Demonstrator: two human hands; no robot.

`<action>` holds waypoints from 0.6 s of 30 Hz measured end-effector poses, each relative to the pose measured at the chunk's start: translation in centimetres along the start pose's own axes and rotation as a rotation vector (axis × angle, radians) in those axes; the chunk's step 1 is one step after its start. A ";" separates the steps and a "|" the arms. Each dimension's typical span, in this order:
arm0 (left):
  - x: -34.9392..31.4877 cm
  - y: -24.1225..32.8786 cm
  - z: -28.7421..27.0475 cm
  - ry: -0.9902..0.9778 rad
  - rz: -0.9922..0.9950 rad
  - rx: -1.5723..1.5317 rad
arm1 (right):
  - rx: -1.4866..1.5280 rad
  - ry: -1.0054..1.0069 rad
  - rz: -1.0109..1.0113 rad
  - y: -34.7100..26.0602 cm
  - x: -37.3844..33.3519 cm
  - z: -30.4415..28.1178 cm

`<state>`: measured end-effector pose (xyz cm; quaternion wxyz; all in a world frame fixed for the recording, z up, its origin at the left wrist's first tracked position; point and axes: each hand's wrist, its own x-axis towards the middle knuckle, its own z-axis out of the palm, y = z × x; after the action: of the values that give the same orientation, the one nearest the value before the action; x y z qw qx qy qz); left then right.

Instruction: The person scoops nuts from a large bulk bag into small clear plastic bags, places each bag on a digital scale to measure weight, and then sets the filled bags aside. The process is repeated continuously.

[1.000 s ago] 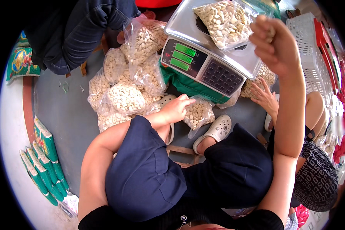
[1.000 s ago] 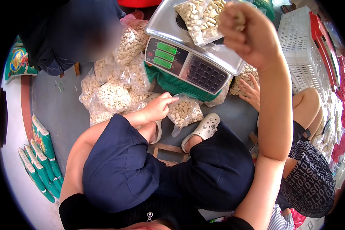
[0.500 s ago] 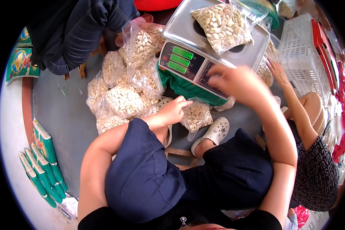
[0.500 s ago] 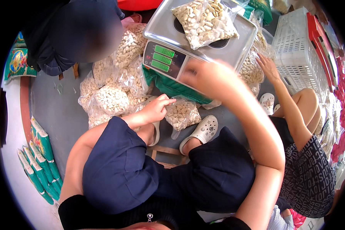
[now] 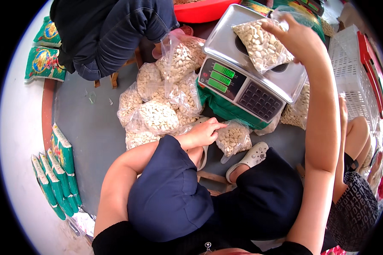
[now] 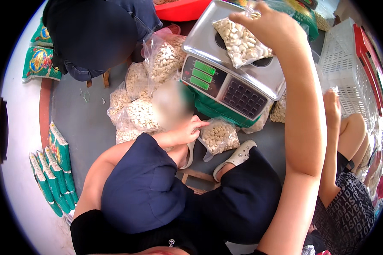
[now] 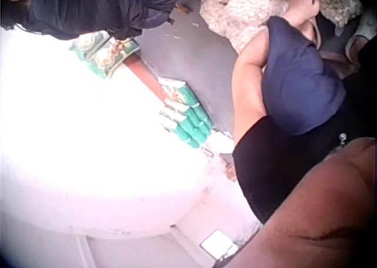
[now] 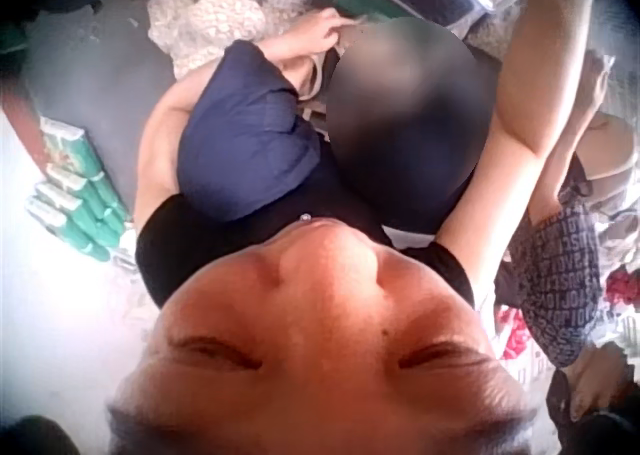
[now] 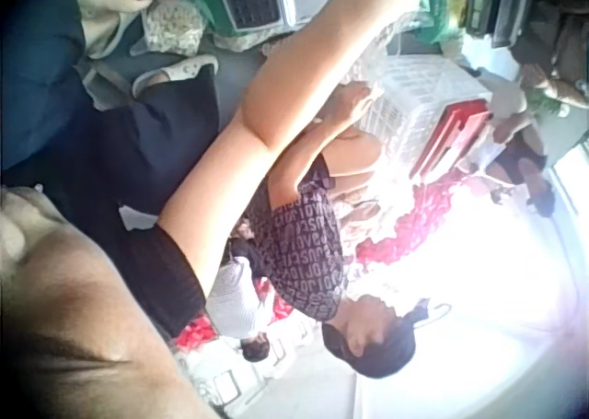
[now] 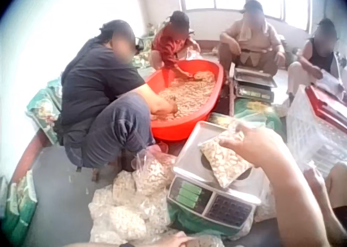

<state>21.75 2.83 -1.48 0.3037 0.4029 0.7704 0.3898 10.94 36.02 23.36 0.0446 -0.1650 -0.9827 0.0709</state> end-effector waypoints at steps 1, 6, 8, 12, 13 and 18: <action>-0.1 0.0 -0.6 0.011 -0.001 -0.013 | 0.023 -0.283 0.139 -0.7 0.2 -0.7; 2.1 -0.3 -6.5 0.278 0.143 0.305 | 0.009 -0.167 -0.042 1.4 2.0 3.1; 3.4 -0.4 -10.8 0.552 0.245 0.498 | 0.078 0.033 -0.116 2.5 2.0 3.9; 4.8 -0.9 -16.9 0.899 -0.024 0.508 | 0.076 0.229 -0.201 3.5 -1.4 0.3; 4.5 -2.0 -18.0 0.879 -0.080 0.556 | 0.169 0.229 -0.138 3.8 -3.1 -1.3; 7.0 -3.6 -19.0 0.663 -0.323 0.562 | 0.573 0.039 0.303 11.3 -11.3 -9.1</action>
<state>2.07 0.73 4.09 -0.0232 0.1979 0.9546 0.2213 26.16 43.98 29.86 0.0972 -0.2917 -0.8860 0.3472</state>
